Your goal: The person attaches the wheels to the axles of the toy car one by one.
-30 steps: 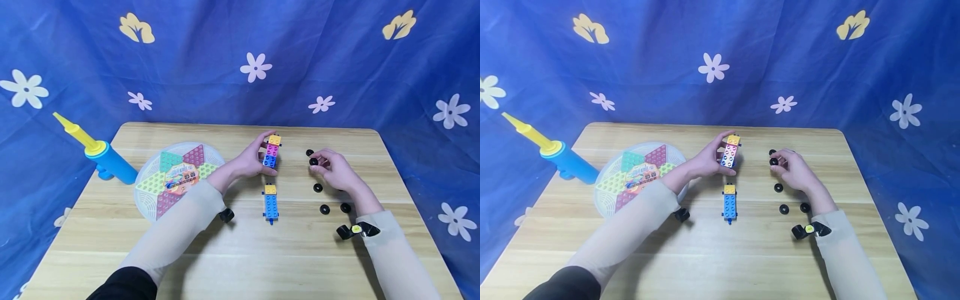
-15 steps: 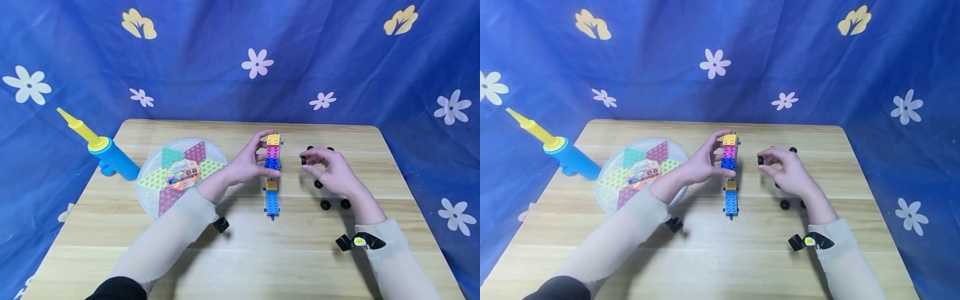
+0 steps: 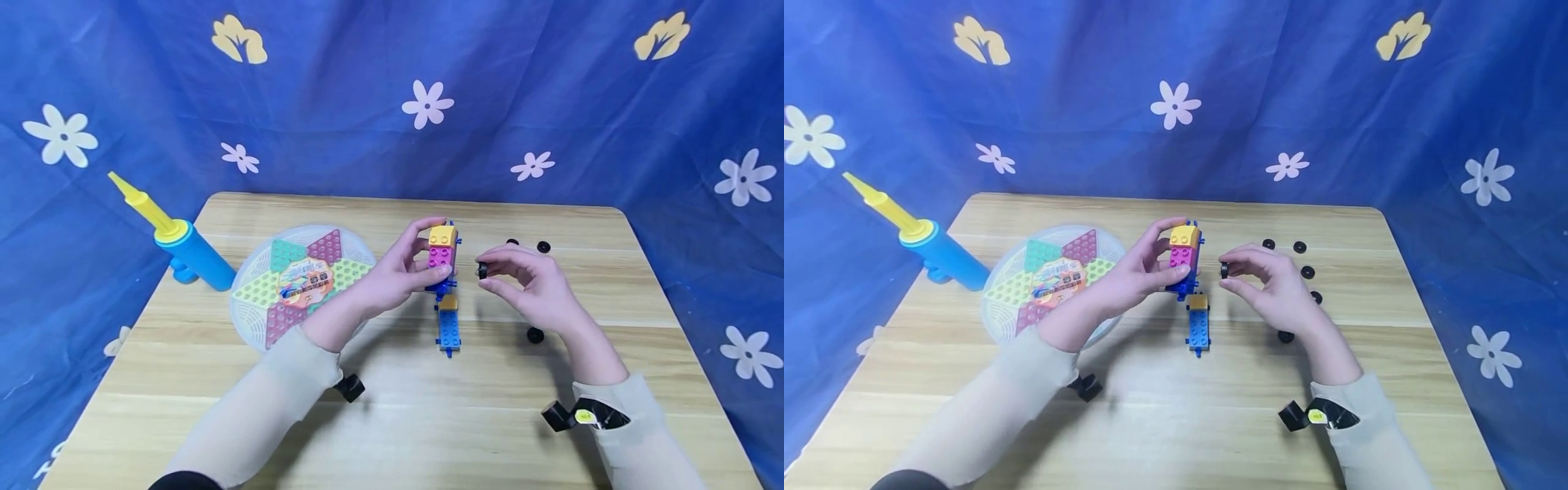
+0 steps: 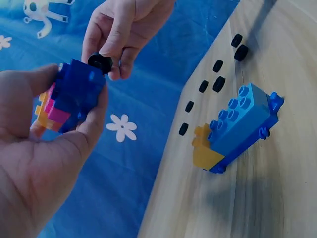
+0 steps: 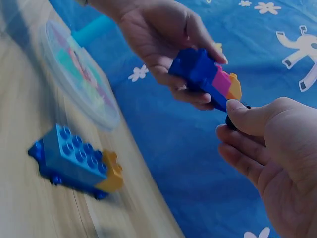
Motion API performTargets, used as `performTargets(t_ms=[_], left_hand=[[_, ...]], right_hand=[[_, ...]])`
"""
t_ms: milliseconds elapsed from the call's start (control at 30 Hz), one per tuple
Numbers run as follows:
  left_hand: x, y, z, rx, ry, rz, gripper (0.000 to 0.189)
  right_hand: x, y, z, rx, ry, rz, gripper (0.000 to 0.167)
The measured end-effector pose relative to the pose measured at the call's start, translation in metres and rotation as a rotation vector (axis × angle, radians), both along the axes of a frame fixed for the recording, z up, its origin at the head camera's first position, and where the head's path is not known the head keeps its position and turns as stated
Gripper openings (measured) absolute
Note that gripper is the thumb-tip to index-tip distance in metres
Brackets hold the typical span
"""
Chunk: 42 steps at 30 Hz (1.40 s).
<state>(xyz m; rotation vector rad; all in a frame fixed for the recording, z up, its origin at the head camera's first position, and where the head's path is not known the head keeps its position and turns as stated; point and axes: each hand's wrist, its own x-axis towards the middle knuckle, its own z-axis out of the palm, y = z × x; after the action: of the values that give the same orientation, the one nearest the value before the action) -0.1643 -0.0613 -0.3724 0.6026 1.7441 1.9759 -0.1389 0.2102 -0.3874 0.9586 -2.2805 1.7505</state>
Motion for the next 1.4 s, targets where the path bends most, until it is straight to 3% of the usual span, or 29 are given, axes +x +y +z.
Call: performTargets(t_ms=[233,467,600,733,967,1200,1400], left_hand=[[0.01,0.002,0.003,-0.008,0.051,0.03,0.074],[0.017,0.004,0.004,-0.024,0.053,0.097,0.07],[0.019,0.003,0.005,-0.012,0.034,0.108,0.078],[0.021,0.001,0.005,0.023,0.009,0.081,0.095],[0.023,-0.003,0.004,0.087,-0.042,-0.019,0.113],[0.026,-0.002,0.0,0.107,0.017,-0.056,0.119],[0.028,-0.001,-0.002,0.125,0.044,-0.05,0.115]], right_hand=[[0.012,-0.008,0.001,-0.029,-0.014,0.012,0.042],[0.018,-0.014,0.0,-0.05,-0.023,0.008,0.041],[0.018,-0.015,-0.002,-0.048,-0.03,0.01,0.042],[0.018,-0.016,-0.004,-0.041,-0.03,0.015,0.042],[0.019,-0.016,-0.003,-0.039,-0.027,0.027,0.042],[0.025,-0.018,-0.001,-0.055,-0.043,0.05,0.041],[0.027,-0.018,-0.002,-0.08,-0.026,0.072,0.043]])
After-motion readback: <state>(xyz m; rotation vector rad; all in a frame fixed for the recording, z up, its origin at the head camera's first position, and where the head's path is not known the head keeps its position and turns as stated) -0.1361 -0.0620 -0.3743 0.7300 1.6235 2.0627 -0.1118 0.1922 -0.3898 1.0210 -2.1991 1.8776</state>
